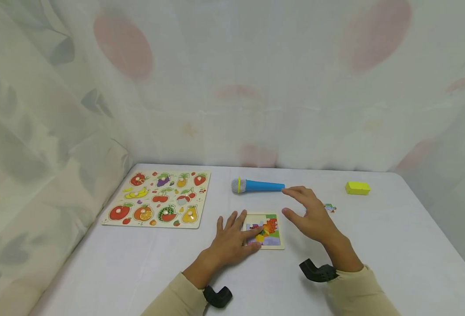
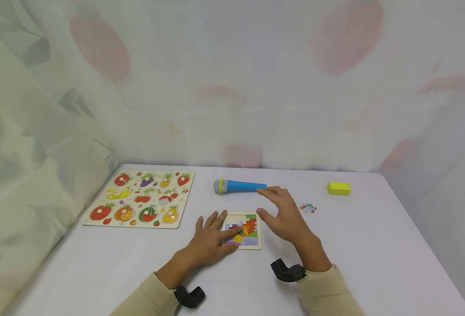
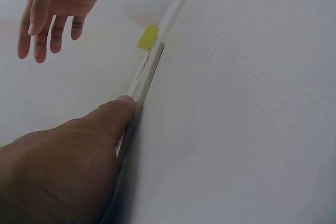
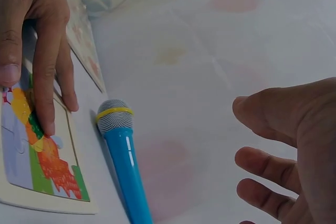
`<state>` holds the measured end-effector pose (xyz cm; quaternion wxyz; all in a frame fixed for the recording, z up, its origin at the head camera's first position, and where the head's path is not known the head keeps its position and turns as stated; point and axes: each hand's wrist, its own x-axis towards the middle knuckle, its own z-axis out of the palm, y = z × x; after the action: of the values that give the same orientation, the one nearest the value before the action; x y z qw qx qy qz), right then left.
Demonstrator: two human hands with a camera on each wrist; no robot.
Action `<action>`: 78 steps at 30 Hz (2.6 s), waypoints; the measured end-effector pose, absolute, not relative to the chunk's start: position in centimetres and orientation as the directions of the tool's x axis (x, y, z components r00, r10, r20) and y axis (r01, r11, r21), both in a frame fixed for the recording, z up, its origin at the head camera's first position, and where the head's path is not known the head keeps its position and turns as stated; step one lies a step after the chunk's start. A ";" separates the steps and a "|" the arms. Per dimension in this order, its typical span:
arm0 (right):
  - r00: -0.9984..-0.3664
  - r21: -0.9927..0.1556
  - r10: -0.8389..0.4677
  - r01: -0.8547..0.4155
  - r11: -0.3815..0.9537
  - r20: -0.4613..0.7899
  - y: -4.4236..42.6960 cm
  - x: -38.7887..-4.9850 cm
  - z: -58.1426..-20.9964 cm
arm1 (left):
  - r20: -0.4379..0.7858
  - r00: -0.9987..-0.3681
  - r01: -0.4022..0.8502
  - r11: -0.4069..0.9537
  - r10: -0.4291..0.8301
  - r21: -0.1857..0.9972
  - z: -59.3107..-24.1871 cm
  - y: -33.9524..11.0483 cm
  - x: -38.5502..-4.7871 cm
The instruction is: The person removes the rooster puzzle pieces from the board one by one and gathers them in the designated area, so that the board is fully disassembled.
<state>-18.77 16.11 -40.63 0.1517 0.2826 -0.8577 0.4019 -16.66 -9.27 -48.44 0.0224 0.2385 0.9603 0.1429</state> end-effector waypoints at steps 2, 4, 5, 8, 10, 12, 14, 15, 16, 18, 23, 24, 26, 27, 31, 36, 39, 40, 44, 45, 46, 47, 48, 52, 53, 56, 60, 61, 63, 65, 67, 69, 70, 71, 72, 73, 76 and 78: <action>-0.797 -0.612 -0.365 -0.604 0.511 0.482 16.0 -18.9 -41.0 | 0.024 -0.885 0.451 0.845 0.464 0.286 -48.4 -9.2 -16.7; -0.801 -0.623 -0.367 -0.598 0.504 0.472 15.8 -19.1 -41.4 | 0.019 -0.887 0.448 0.847 0.462 0.285 -48.4 -9.2 -16.7; -0.804 -0.626 -0.368 -0.594 0.505 0.467 15.7 -19.2 -41.6 | 0.013 -0.888 0.444 0.849 0.460 0.286 -48.4 -9.3 -16.7; -0.815 -0.638 -0.366 -0.579 0.507 0.449 15.4 -19.5 -42.4 | 0.008 -0.888 0.442 0.851 0.459 0.283 -48.4 -9.3 -16.7; -0.820 -0.648 -0.363 -0.572 0.503 0.442 15.3 -19.8 -43.0 | 0.009 -0.888 0.443 0.851 0.459 0.281 -48.4 -9.3 -16.6; -0.821 -0.658 -0.361 -0.571 0.491 0.443 15.2 -20.0 -43.5 | 0.014 -0.888 0.445 0.851 0.460 0.279 -48.4 -9.3 -16.6; -0.823 -0.670 -0.358 -0.568 0.478 0.442 15.0 -20.2 -44.1 | 0.021 -0.886 0.450 0.850 0.463 0.273 -48.5 -9.3 -16.6; -0.826 -0.674 -0.356 -0.564 0.477 0.438 15.0 -20.3 -44.4 | 0.022 -0.886 0.451 0.851 0.463 0.270 -48.4 -9.3 -16.6; -0.831 -0.681 -0.355 -0.555 0.477 0.429 14.9 -20.4 -44.7 | 0.023 -0.886 0.453 0.851 0.464 0.266 -48.5 -9.3 -16.6; -0.849 -0.695 -0.343 -0.527 0.489 0.402 14.8 -20.5 -45.1 | 0.021 -0.885 0.453 0.852 0.464 0.264 -48.5 -9.3 -16.6; -0.889 -0.726 -0.312 -0.455 0.516 0.335 14.7 -20.6 -46.2 | 0.017 -0.885 0.453 0.851 0.466 0.264 -48.5 -9.1 -16.7; -0.892 -0.730 -0.311 -0.448 0.516 0.328 14.7 -20.6 -46.3 | 0.015 -0.884 0.454 0.851 0.467 0.263 -48.6 -9.1 -16.7; -0.892 -0.736 -0.314 -0.447 0.508 0.325 14.6 -20.8 -46.8 | 0.018 -0.884 0.456 0.851 0.468 0.260 -48.6 -9.1 -16.7; -0.891 -0.737 -0.317 -0.448 0.507 0.324 14.6 -21.0 -47.0 | 0.021 -0.883 0.457 0.851 0.468 0.258 -48.6 -9.1 -16.7; -0.888 -0.736 -0.336 -0.452 0.504 0.315 14.5 -21.4 -47.7 | 0.027 -0.883 0.459 0.851 0.468 0.256 -48.7 -9.2 -16.7; -0.891 -0.701 -0.364 -0.442 0.560 0.271 14.3 -21.6 -48.3 | 0.027 -0.884 0.458 0.850 0.468 0.260 -48.8 -9.3 -16.7; -0.900 -0.683 -0.363 -0.423 0.596 0.241 14.1 -21.5 -48.5 | 0.033 -0.883 0.460 0.848 0.469 0.265 -48.8 -9.4 -16.7; -0.901 -0.673 -0.363 -0.421 0.608 0.237 14.0 -21.5 -48.5 | 0.035 -0.883 0.460 0.847 0.469 0.267 -48.8 -9.4 -16.7; -0.908 -0.623 -0.362 -0.410 0.666 0.211 13.6 -21.5 -48.7 | 0.041 -0.883 0.461 0.846 0.468 0.267 -48.7 -9.5 -16.7; -0.908 -0.609 -0.363 -0.412 0.678 0.210 13.5 -21.5 -48.7 | 0.042 -0.883 0.461 0.846 0.468 0.267 -48.7 -9.5 -16.8; -0.907 -0.590 -0.365 -0.415 0.693 0.210 13.4 -21.6 -48.8 | 0.041 -0.883 0.461 0.846 0.468 0.268 -48.7 -9.5 -16.7; -0.907 -0.572 -0.366 -0.416 0.707 0.207 13.3 -21.6 -48.9 | 0.042 -0.883 0.460 0.847 0.467 0.266 -48.7 -9.5 -16.7; -0.908 -0.558 -0.365 -0.415 0.718 0.205 13.2 -21.6 -48.9 | 0.043 -0.883 0.461 0.847 0.467 0.263 -48.8 -9.6 -16.7; -0.908 -0.529 -0.361 -0.417 0.739 0.211 12.9 -21.5 -48.9 | 0.047 -0.883 0.463 0.849 0.467 0.256 -48.8 -9.6 -16.7; -0.908 -0.528 -0.360 -0.417 0.740 0.213 12.9 -21.5 -48.8 | 0.048 -0.883 0.463 0.849 0.467 0.253 -48.8 -9.6 -16.8; -0.907 -0.532 -0.358 -0.420 0.736 0.221 12.9 -21.3 -48.6 | 0.047 -0.883 0.464 0.849 0.468 0.252 -48.8 -9.5 -16.8; -0.909 -0.509 -0.360 -0.415 0.754 0.209 12.9 -21.3 -48.4 | 0.044 -0.881 0.466 0.846 0.472 0.258 -48.7 -9.4 -16.8; -0.910 -0.502 -0.361 -0.413 0.760 0.204 12.9 -21.3 -48.4 | 0.044 -0.880 0.467 0.846 0.472 0.258 -48.7 -9.4 -16.8; -0.911 -0.494 -0.362 -0.411 0.766 0.195 12.8 -21.3 -48.3 | 0.044 -0.880 0.467 0.845 0.473 0.260 -48.8 -9.4 -16.9; -0.912 -0.499 -0.363 -0.408 0.765 0.191 12.8 -21.3 -48.3 | 0.044 -0.880 0.467 0.844 0.473 0.262 -48.9 -9.4 -16.8; -0.912 -0.517 -0.360 -0.409 0.752 0.196 12.9 -21.3 -48.3 | 0.044 -0.879 0.468 0.843 0.474 0.264 -48.9 -9.5 -16.8; -0.908 -0.534 -0.361 -0.417 0.735 0.213 13.0 -21.3 -48.5 | 0.041 -0.879 0.467 0.843 0.474 0.266 -48.9 -9.5 -16.8; -0.905 -0.545 -0.360 -0.425 0.723 0.227 13.0 -21.3 -48.6 | 0.041 -0.879 0.468 0.843 0.475 0.266 -48.9 -9.5 -16.8; -0.901 -0.556 -0.361 -0.433 0.709 0.241 13.1 -21.4 -48.6 | 0.043 -0.879 0.469 0.842 0.475 0.267 -48.8 -9.5 -16.8; -0.897 -0.566 -0.362 -0.440 0.697 0.252 13.2 -21.4 -48.7 | 0.042 -0.879 0.469 0.842 0.476 0.267 -48.8 -9.5 -16.8; -0.892 -0.572 -0.367 -0.451 0.686 0.264 13.2 -21.4 -48.8 | 0.042 -0.879 0.468 0.843 0.475 0.266 -48.8 -9.5 -16.8; -0.877 -0.586 -0.386 -0.478 0.654 0.285 13.4 -21.4 -48.9 | 0.041 -0.879 0.469 0.843 0.476 0.263 -48.7 -9.5 -16.8; -0.869 -0.585 -0.405 -0.492 0.644 0.285 13.6 -21.3 -48.8 | 0.038 -0.879 0.467 0.844 0.475 0.264 -48.6 -9.5 -16.8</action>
<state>-21.31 13.56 -48.77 0.0640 0.2479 -0.9045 0.3411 -16.79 -9.47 -48.65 0.0144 0.2452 0.9601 0.1337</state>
